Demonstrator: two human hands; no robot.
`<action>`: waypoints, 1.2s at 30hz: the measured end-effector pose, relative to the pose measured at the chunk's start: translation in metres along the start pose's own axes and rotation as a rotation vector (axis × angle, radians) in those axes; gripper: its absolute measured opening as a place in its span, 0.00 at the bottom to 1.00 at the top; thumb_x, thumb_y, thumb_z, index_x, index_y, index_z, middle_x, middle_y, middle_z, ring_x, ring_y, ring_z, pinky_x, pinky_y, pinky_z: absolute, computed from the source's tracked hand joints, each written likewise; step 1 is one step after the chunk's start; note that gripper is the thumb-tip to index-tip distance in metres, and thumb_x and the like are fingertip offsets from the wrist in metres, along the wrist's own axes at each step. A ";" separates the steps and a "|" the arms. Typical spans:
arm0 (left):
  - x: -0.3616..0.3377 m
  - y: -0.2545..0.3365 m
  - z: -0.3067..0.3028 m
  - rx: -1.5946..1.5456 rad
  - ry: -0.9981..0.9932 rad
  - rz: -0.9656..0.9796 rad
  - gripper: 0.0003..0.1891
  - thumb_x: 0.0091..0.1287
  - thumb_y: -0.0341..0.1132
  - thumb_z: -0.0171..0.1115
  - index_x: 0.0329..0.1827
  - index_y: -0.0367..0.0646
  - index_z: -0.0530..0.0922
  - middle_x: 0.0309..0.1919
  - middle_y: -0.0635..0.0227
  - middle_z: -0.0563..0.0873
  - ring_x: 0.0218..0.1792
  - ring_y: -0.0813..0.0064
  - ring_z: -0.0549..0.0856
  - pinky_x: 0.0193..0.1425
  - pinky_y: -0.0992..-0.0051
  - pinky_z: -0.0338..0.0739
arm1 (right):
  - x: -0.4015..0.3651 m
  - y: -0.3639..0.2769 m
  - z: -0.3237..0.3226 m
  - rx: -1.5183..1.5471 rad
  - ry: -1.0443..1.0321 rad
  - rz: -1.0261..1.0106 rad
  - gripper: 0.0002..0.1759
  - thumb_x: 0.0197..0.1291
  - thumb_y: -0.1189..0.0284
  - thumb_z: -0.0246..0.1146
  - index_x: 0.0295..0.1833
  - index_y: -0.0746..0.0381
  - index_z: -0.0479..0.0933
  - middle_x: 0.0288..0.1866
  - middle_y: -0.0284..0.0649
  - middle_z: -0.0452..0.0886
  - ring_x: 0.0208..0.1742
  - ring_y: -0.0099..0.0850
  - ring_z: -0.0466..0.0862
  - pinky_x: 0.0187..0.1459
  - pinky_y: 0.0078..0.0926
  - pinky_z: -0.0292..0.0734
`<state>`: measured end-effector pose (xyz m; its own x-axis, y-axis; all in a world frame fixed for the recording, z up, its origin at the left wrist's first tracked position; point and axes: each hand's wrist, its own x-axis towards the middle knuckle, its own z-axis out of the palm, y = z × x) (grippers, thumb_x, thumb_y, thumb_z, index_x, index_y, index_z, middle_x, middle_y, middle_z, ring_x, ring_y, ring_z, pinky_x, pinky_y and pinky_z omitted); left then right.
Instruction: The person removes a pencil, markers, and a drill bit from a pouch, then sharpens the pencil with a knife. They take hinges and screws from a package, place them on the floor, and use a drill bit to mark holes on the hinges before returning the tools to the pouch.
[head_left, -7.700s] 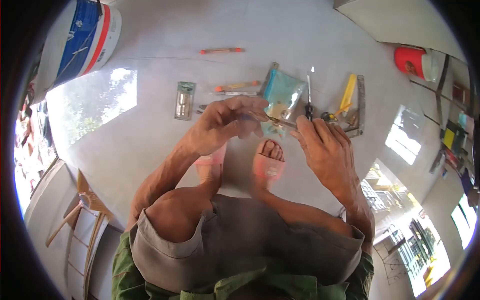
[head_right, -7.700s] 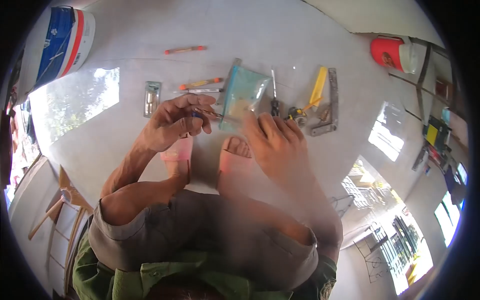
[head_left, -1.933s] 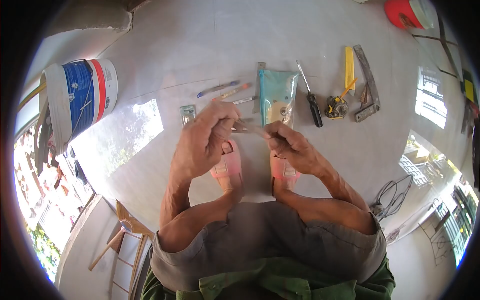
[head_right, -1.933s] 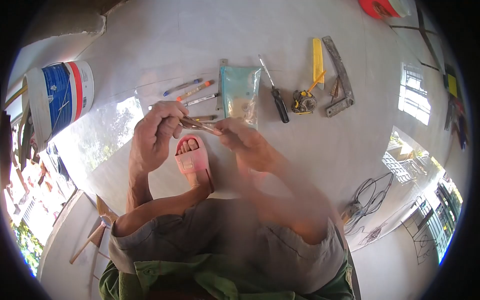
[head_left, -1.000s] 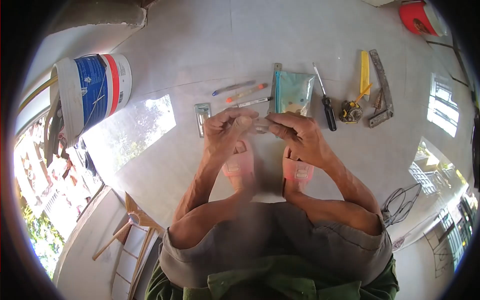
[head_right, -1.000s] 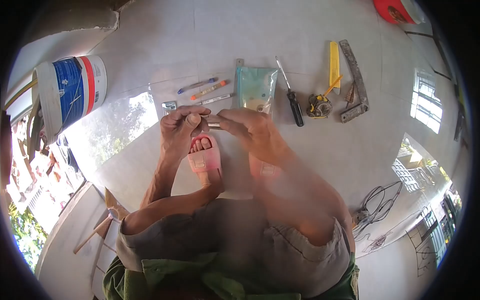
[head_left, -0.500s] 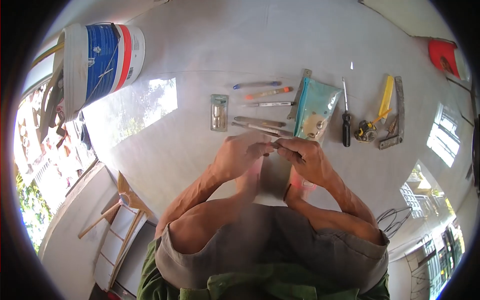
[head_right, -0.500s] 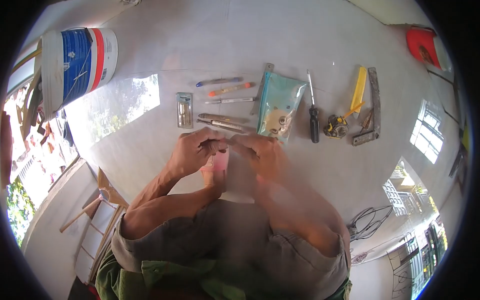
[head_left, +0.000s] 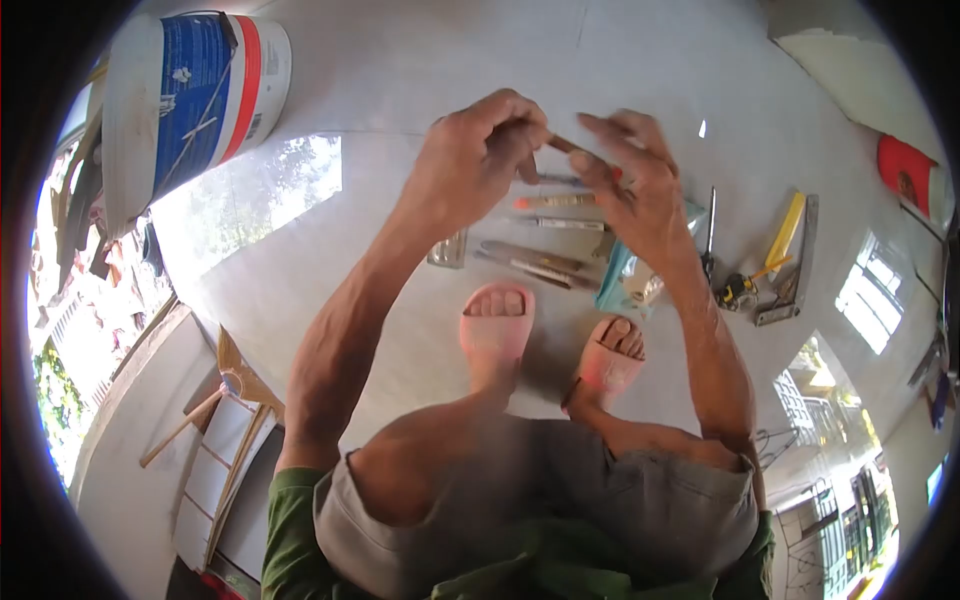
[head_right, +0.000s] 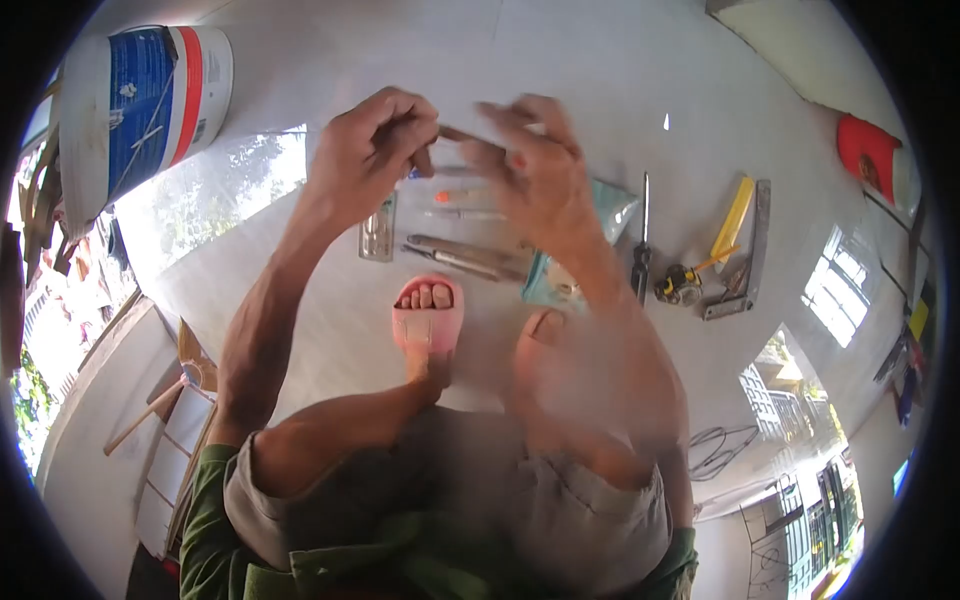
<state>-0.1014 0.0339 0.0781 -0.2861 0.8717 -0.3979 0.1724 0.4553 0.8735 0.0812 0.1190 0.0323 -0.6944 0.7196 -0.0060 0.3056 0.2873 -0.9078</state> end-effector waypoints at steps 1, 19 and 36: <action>0.014 -0.017 -0.001 0.026 0.052 -0.017 0.04 0.73 0.28 0.61 0.46 0.36 0.79 0.28 0.66 0.84 0.27 0.80 0.82 0.33 0.77 0.74 | 0.001 0.020 0.000 -0.177 0.089 -0.040 0.10 0.63 0.73 0.66 0.49 0.63 0.81 0.46 0.41 0.79 0.46 0.41 0.82 0.44 0.41 0.78; -0.037 -0.085 0.018 0.372 0.130 0.078 0.10 0.67 0.26 0.66 0.50 0.37 0.80 0.39 0.59 0.85 0.38 0.64 0.87 0.41 0.69 0.80 | -0.012 0.031 0.036 -0.440 -0.413 -0.208 0.10 0.66 0.66 0.64 0.45 0.61 0.76 0.48 0.38 0.77 0.53 0.40 0.79 0.50 0.44 0.72; -0.075 -0.012 0.079 -0.930 -0.224 -0.233 0.12 0.72 0.25 0.57 0.55 0.36 0.79 0.36 0.65 0.83 0.33 0.78 0.80 0.35 0.79 0.69 | -0.085 -0.074 -0.094 -0.252 -0.351 0.176 0.25 0.64 0.82 0.64 0.66 0.57 0.76 0.43 0.44 0.81 0.38 0.45 0.83 0.38 0.39 0.78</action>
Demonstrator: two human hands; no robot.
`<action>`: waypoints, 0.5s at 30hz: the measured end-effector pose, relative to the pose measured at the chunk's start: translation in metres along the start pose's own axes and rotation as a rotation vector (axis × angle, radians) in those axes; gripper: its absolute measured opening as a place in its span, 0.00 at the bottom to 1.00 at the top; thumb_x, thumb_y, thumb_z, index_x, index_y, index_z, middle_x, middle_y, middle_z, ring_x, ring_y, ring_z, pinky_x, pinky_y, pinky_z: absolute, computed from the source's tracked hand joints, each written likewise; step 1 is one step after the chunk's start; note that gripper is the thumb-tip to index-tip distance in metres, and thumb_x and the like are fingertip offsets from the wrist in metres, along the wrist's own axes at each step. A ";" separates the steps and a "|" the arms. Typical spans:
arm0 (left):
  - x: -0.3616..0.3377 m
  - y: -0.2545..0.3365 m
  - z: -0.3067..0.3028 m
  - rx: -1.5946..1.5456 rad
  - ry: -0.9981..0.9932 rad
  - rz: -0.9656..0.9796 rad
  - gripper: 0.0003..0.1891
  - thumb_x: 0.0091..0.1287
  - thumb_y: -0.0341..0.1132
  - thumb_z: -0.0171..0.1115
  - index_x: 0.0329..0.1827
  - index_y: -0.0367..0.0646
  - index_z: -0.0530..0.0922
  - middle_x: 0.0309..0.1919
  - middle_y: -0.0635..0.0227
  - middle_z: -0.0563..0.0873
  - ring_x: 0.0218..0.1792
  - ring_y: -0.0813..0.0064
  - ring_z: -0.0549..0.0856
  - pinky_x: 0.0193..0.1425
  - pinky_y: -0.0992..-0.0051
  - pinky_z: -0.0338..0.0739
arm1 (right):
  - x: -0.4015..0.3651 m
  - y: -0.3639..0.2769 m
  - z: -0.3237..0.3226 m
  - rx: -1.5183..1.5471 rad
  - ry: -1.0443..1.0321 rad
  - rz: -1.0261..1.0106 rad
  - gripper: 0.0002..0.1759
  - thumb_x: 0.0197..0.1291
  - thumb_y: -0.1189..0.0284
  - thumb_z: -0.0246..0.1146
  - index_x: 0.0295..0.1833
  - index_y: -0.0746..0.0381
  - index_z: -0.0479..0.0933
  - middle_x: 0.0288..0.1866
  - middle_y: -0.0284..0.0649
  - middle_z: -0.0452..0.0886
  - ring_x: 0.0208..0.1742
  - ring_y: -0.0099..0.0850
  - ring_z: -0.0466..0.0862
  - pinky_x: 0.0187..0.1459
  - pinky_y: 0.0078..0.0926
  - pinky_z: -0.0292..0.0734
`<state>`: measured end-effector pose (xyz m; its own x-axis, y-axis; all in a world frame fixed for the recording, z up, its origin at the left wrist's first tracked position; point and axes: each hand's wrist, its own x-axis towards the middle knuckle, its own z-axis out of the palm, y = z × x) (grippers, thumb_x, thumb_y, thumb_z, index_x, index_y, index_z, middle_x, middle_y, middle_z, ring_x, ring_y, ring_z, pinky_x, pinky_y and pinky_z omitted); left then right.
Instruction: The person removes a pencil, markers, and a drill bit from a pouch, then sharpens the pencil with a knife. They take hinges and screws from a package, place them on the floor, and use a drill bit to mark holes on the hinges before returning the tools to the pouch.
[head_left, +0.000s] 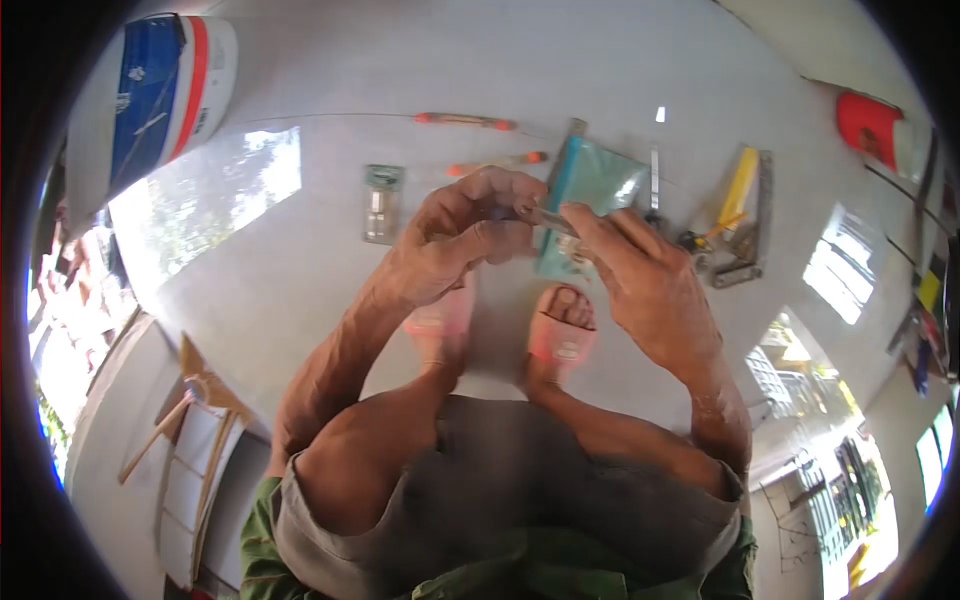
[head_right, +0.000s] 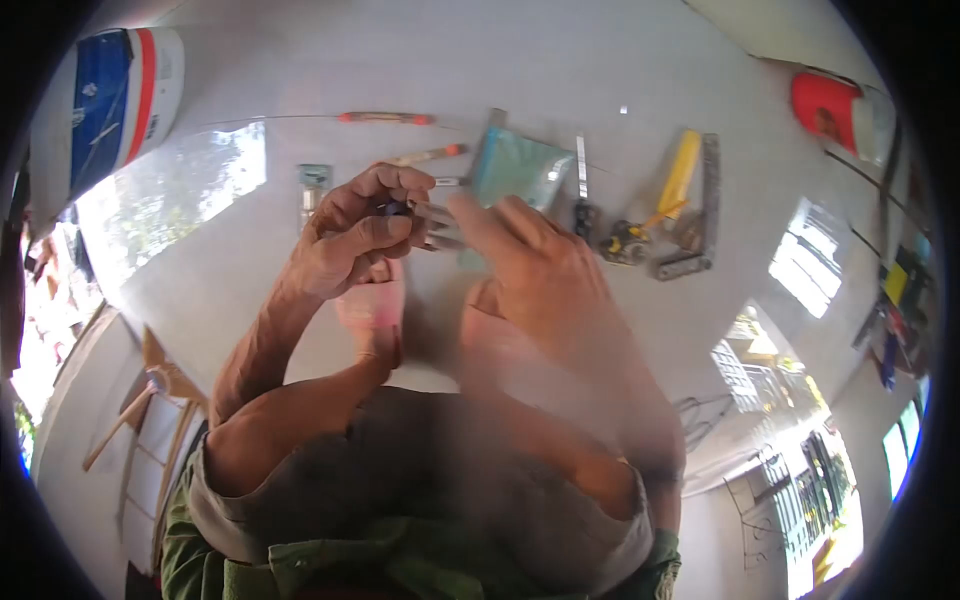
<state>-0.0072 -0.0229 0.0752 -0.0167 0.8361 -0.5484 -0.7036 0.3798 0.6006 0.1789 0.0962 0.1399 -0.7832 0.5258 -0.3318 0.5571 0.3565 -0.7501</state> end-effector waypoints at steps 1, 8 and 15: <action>0.003 -0.003 0.002 0.091 -0.031 -0.005 0.11 0.72 0.28 0.59 0.54 0.37 0.81 0.36 0.67 0.84 0.34 0.79 0.80 0.36 0.79 0.71 | -0.004 -0.001 -0.004 -0.058 -0.014 0.002 0.24 0.64 0.81 0.63 0.66 0.57 0.76 0.43 0.44 0.81 0.37 0.45 0.83 0.38 0.39 0.78; 0.024 -0.010 -0.008 0.218 -0.037 0.046 0.08 0.76 0.35 0.60 0.45 0.38 0.81 0.32 0.71 0.83 0.32 0.83 0.80 0.37 0.82 0.74 | -0.050 0.018 -0.025 -0.010 -0.032 0.337 0.14 0.69 0.79 0.60 0.59 0.64 0.74 0.41 0.45 0.82 0.39 0.35 0.86 0.41 0.34 0.80; 0.028 0.011 -0.021 0.256 -0.069 0.123 0.12 0.77 0.40 0.61 0.42 0.40 0.80 0.31 0.71 0.82 0.32 0.84 0.79 0.33 0.83 0.69 | -0.051 0.040 -0.018 0.403 -0.175 0.355 0.08 0.72 0.78 0.56 0.52 0.67 0.66 0.38 0.43 0.82 0.39 0.30 0.84 0.44 0.28 0.76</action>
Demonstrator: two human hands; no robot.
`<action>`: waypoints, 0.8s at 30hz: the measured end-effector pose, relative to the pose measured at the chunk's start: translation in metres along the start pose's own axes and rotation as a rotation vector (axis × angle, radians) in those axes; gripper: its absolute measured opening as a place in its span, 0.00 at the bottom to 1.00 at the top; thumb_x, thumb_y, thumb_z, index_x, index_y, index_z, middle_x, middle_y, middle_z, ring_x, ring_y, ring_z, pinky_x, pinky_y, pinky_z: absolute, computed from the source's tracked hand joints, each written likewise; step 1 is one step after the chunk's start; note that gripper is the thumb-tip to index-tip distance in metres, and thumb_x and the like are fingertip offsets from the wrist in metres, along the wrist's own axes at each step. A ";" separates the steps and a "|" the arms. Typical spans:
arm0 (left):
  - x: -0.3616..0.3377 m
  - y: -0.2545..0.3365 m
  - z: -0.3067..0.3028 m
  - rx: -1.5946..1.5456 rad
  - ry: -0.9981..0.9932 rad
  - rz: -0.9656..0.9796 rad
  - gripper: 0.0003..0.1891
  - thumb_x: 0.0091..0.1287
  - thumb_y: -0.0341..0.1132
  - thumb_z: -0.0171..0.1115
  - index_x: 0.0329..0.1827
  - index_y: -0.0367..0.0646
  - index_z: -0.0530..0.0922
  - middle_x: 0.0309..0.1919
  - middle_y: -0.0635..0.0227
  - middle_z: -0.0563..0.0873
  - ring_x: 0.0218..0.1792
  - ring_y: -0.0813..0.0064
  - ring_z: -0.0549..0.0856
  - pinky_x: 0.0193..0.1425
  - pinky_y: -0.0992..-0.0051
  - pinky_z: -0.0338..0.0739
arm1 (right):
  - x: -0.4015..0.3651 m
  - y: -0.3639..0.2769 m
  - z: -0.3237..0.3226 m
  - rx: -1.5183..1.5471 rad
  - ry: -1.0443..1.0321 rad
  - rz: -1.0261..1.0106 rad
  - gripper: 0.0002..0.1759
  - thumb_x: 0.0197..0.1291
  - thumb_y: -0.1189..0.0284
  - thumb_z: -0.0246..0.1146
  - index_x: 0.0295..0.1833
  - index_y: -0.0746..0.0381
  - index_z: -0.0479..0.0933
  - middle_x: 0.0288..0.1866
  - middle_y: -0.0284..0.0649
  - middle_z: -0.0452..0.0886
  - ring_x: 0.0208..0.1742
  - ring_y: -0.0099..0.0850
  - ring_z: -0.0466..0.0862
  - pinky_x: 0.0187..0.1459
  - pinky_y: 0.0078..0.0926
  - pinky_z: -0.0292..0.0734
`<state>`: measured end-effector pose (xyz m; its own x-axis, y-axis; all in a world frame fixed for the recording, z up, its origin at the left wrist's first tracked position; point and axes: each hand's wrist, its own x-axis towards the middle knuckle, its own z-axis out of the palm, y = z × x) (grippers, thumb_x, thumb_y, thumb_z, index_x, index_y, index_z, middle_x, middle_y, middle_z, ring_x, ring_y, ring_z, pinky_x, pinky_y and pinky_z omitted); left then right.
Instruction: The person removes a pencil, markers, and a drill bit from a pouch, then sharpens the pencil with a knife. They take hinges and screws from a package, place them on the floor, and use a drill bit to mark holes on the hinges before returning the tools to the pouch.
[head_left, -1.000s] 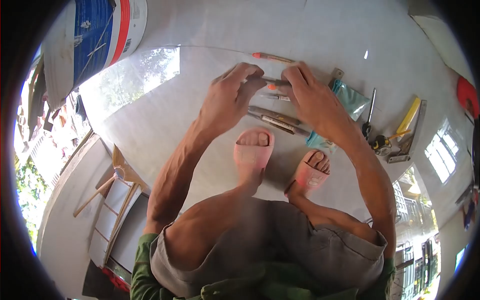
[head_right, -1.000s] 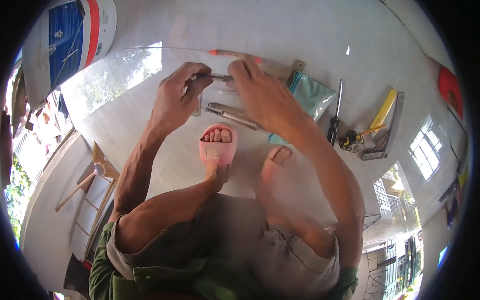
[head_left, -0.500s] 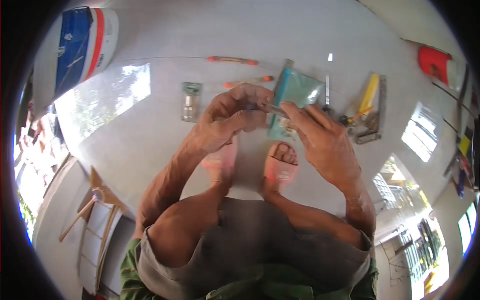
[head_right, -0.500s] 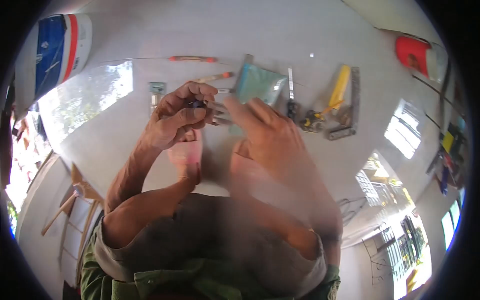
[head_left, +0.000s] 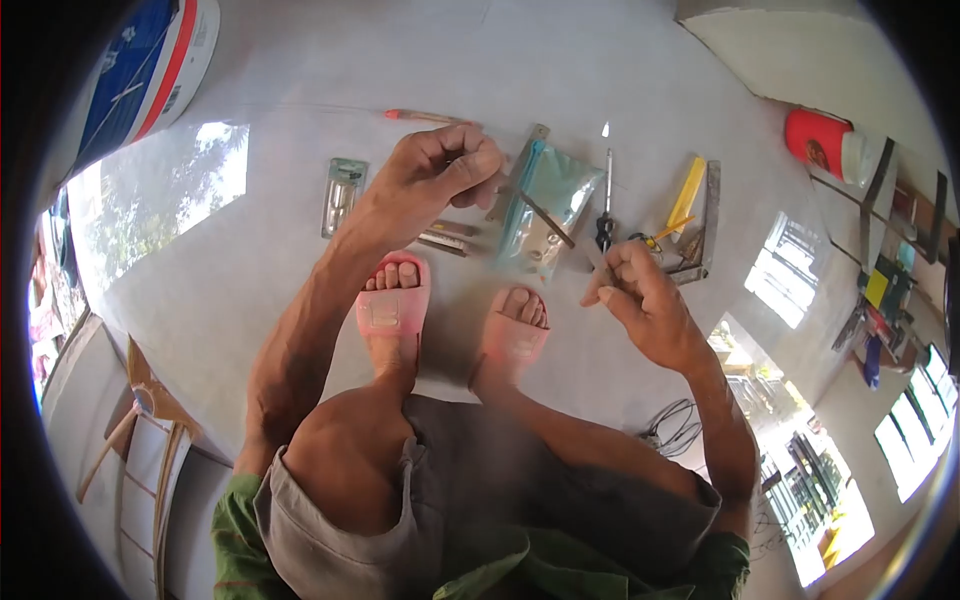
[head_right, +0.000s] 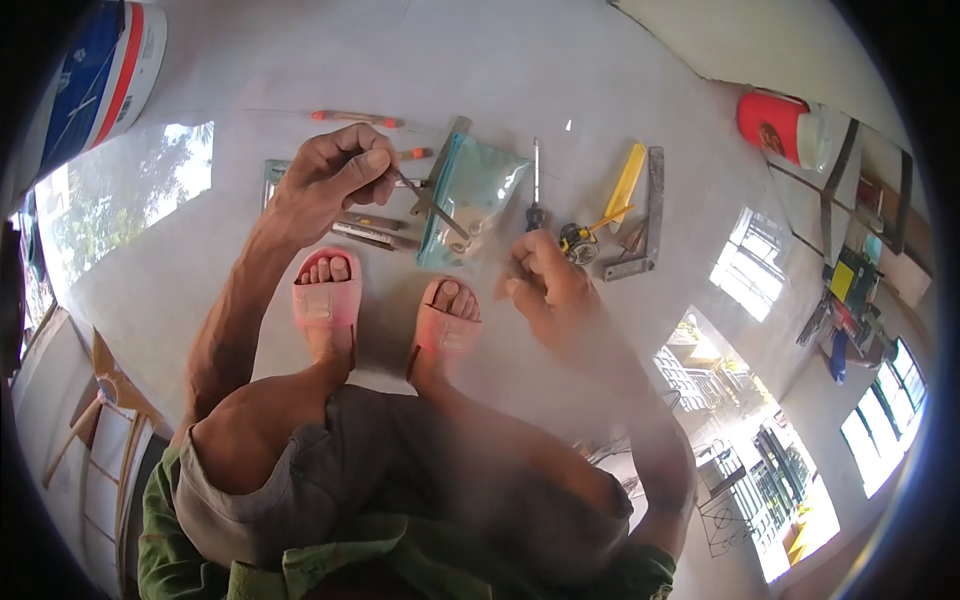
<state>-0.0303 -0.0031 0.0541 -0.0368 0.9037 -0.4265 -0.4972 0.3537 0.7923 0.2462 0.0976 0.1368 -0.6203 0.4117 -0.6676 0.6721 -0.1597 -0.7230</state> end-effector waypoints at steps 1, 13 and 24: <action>-0.001 -0.001 -0.001 -0.009 0.006 -0.004 0.12 0.77 0.40 0.61 0.42 0.40 0.80 0.31 0.71 0.81 0.32 0.84 0.78 0.33 0.83 0.69 | 0.006 0.004 0.002 0.102 0.011 0.012 0.08 0.71 0.77 0.56 0.51 0.66 0.67 0.39 0.42 0.82 0.38 0.28 0.83 0.43 0.26 0.75; -0.013 -0.017 0.014 -0.110 -0.083 -0.124 0.11 0.75 0.38 0.64 0.47 0.38 0.82 0.31 0.72 0.82 0.31 0.84 0.79 0.36 0.80 0.75 | 0.019 0.005 0.054 0.639 -0.020 0.086 0.12 0.70 0.70 0.66 0.51 0.66 0.75 0.31 0.34 0.80 0.28 0.15 0.74 0.26 0.13 0.61; -0.023 -0.030 0.034 -0.201 -0.188 -0.149 0.08 0.73 0.36 0.67 0.44 0.41 0.83 0.31 0.75 0.83 0.32 0.85 0.78 0.37 0.80 0.72 | 0.018 0.009 0.063 0.633 0.058 0.070 0.12 0.69 0.72 0.67 0.50 0.67 0.75 0.31 0.34 0.80 0.29 0.18 0.76 0.28 0.17 0.66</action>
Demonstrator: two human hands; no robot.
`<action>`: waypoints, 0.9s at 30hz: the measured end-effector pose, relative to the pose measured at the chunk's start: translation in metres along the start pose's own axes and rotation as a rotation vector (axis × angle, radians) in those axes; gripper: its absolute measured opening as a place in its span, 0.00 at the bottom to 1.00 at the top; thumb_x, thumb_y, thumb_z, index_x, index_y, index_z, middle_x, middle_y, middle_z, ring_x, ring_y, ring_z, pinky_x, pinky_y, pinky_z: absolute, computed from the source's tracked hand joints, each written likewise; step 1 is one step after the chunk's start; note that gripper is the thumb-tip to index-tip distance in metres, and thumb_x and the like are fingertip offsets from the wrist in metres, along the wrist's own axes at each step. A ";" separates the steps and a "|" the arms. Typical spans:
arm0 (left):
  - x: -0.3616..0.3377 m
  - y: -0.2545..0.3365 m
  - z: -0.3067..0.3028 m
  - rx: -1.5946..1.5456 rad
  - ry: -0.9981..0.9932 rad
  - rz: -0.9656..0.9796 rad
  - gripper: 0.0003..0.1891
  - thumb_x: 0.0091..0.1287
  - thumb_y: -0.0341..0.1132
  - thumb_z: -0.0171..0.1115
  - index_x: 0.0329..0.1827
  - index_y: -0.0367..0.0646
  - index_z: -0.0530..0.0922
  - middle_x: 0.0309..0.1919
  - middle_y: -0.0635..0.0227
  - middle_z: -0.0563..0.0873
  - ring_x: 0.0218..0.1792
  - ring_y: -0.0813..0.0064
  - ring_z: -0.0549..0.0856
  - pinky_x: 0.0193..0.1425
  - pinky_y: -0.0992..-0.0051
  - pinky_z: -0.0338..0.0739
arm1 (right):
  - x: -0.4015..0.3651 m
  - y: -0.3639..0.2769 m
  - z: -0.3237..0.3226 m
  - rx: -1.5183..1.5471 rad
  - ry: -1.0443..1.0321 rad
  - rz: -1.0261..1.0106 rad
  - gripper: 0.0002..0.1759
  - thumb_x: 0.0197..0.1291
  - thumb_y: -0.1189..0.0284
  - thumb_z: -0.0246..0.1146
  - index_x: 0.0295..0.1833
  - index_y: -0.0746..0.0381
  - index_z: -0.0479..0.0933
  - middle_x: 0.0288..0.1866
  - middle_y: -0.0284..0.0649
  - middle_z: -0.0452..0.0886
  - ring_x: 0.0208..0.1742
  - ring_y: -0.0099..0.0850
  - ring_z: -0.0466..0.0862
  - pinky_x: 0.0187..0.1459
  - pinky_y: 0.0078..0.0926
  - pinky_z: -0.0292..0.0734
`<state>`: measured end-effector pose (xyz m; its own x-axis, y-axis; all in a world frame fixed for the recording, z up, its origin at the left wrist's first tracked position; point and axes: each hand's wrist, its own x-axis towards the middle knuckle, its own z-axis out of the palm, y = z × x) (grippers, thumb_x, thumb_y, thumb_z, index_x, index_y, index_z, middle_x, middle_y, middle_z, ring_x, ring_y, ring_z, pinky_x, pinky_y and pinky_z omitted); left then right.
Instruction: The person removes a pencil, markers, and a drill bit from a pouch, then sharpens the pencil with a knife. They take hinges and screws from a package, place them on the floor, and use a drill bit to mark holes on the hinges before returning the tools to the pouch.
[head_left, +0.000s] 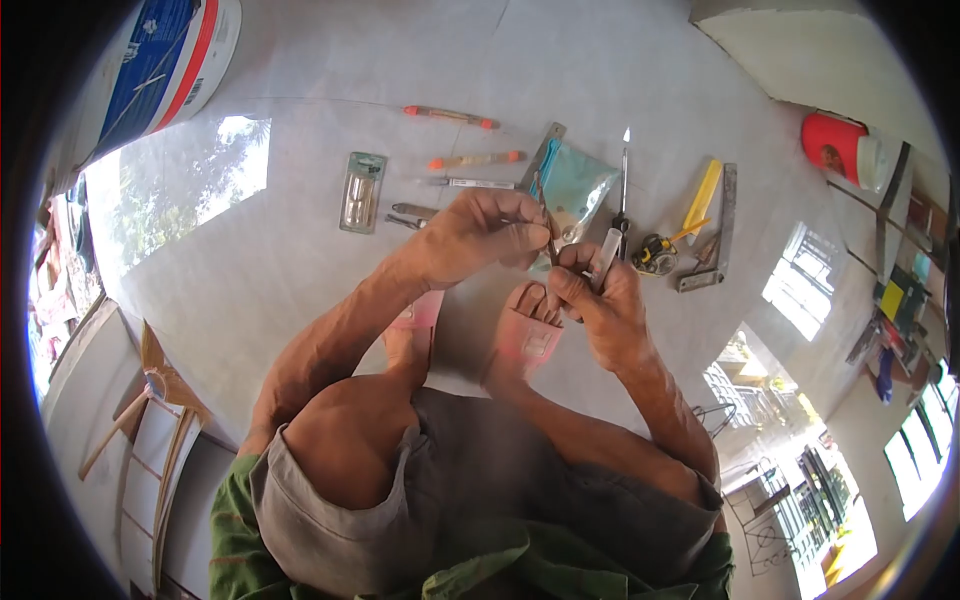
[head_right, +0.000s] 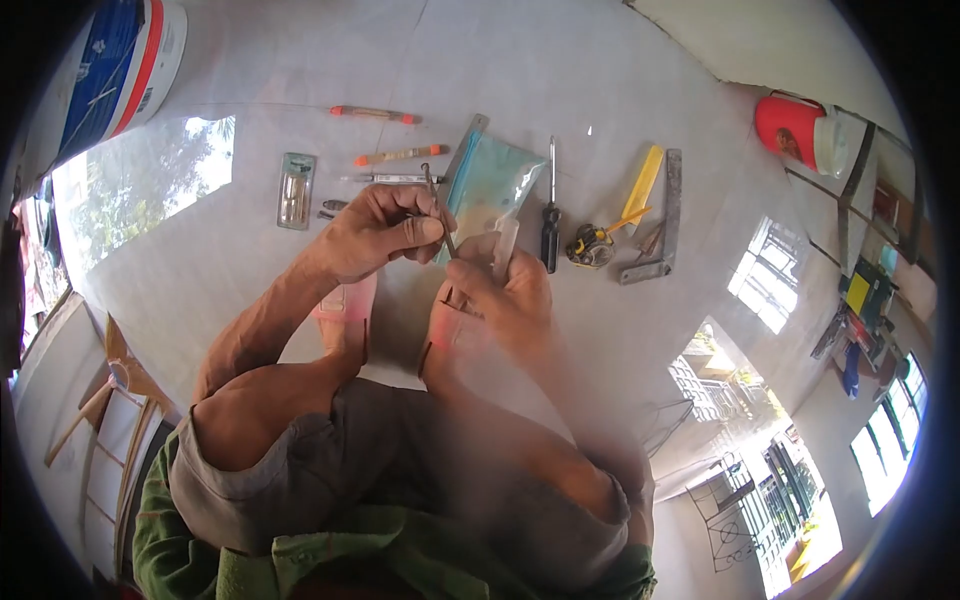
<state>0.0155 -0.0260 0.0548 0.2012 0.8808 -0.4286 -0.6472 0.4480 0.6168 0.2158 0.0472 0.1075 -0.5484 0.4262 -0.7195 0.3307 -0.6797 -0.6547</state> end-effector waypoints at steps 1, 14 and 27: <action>0.001 -0.001 -0.003 -0.025 0.005 0.008 0.08 0.73 0.36 0.66 0.44 0.41 0.83 0.31 0.75 0.82 0.32 0.85 0.78 0.37 0.80 0.72 | 0.001 0.003 -0.002 -0.015 -0.011 0.002 0.12 0.69 0.72 0.67 0.50 0.67 0.75 0.31 0.34 0.80 0.29 0.18 0.76 0.29 0.17 0.66; 0.004 -0.015 -0.007 0.308 0.015 -0.092 0.07 0.74 0.33 0.63 0.41 0.38 0.83 0.24 0.75 0.78 0.26 0.87 0.72 0.31 0.82 0.66 | 0.004 0.019 0.007 -0.041 0.086 0.172 0.07 0.69 0.74 0.64 0.46 0.66 0.77 0.31 0.33 0.80 0.30 0.18 0.78 0.32 0.18 0.72; 0.007 0.007 -0.010 0.023 0.259 0.004 0.09 0.76 0.38 0.62 0.43 0.41 0.79 0.24 0.77 0.73 0.18 0.88 0.61 0.22 0.83 0.54 | 0.021 -0.006 -0.009 -0.318 -0.016 -0.145 0.07 0.67 0.73 0.63 0.45 0.65 0.77 0.30 0.34 0.77 0.28 0.24 0.77 0.32 0.29 0.74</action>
<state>0.0048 -0.0178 0.0496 0.0018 0.8154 -0.5789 -0.6301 0.4504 0.6325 0.2093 0.0652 0.0942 -0.6182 0.4934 -0.6119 0.4700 -0.3920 -0.7909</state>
